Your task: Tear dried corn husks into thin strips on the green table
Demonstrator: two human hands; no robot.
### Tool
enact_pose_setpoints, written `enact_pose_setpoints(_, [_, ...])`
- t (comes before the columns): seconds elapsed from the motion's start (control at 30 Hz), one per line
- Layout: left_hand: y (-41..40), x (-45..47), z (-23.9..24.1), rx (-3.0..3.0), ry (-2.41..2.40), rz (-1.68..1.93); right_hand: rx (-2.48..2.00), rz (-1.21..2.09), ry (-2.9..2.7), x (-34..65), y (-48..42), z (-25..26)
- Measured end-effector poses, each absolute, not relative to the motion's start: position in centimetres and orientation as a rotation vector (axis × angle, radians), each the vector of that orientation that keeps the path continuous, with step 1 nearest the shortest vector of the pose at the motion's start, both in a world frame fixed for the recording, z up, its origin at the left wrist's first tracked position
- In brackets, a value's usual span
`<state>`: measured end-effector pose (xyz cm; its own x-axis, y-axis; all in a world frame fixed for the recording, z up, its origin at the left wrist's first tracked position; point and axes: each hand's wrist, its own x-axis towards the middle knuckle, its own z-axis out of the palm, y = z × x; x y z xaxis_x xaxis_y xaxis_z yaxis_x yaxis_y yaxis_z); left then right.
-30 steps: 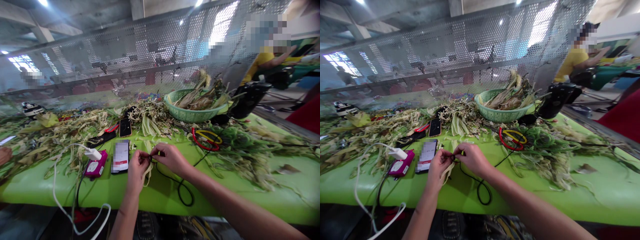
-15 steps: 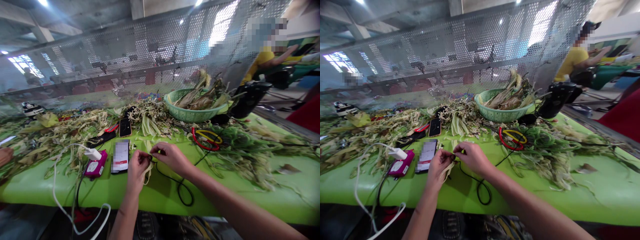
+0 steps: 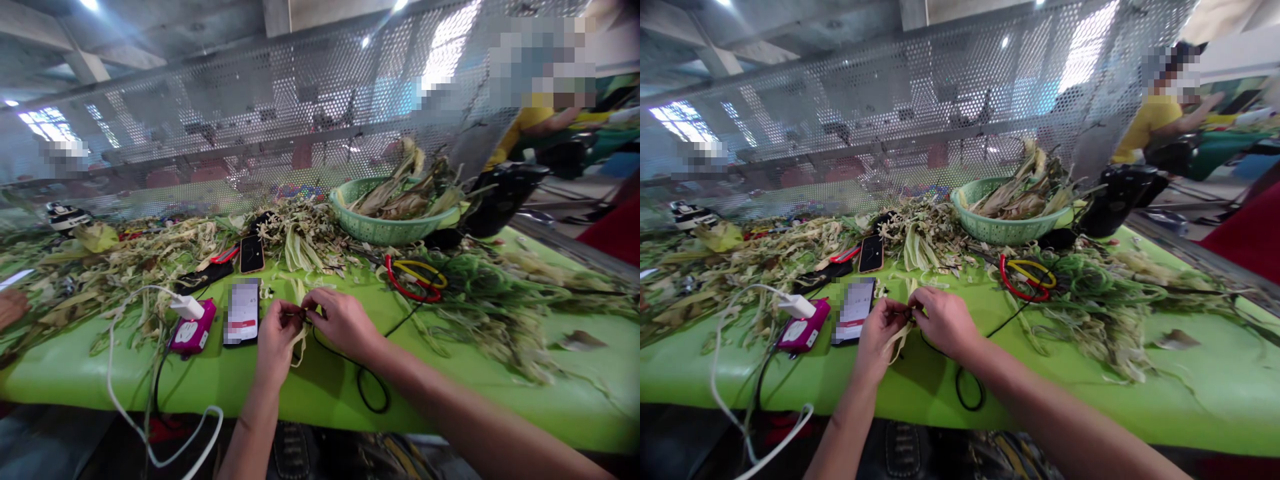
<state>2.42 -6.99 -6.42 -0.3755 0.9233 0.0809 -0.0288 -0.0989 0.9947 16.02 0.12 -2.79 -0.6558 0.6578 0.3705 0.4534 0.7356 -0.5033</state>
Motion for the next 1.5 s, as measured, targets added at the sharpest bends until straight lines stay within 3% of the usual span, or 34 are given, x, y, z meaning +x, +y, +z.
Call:
enact_pose_setpoints(0.37, [-6.9,2.8,-6.3,0.981,1.396,1.636,-0.757,0.117,-2.579,15.9,-0.1,-2.8])
enact_pose_setpoints(0.8, [-6.8,2.9,-6.6,1.001,1.468,1.631,-0.779,0.057,-2.609,15.7,-0.2,-2.8])
enact_pose_setpoints(1.23, [-7.5,2.5,-5.6,1.083,1.454,1.592,-0.758,0.626,-2.391,16.1,1.0,-2.6])
enact_pose_setpoints(1.5, [-7.2,2.3,-6.4,1.057,1.444,1.622,-0.733,0.538,-2.460,16.1,0.7,-2.8])
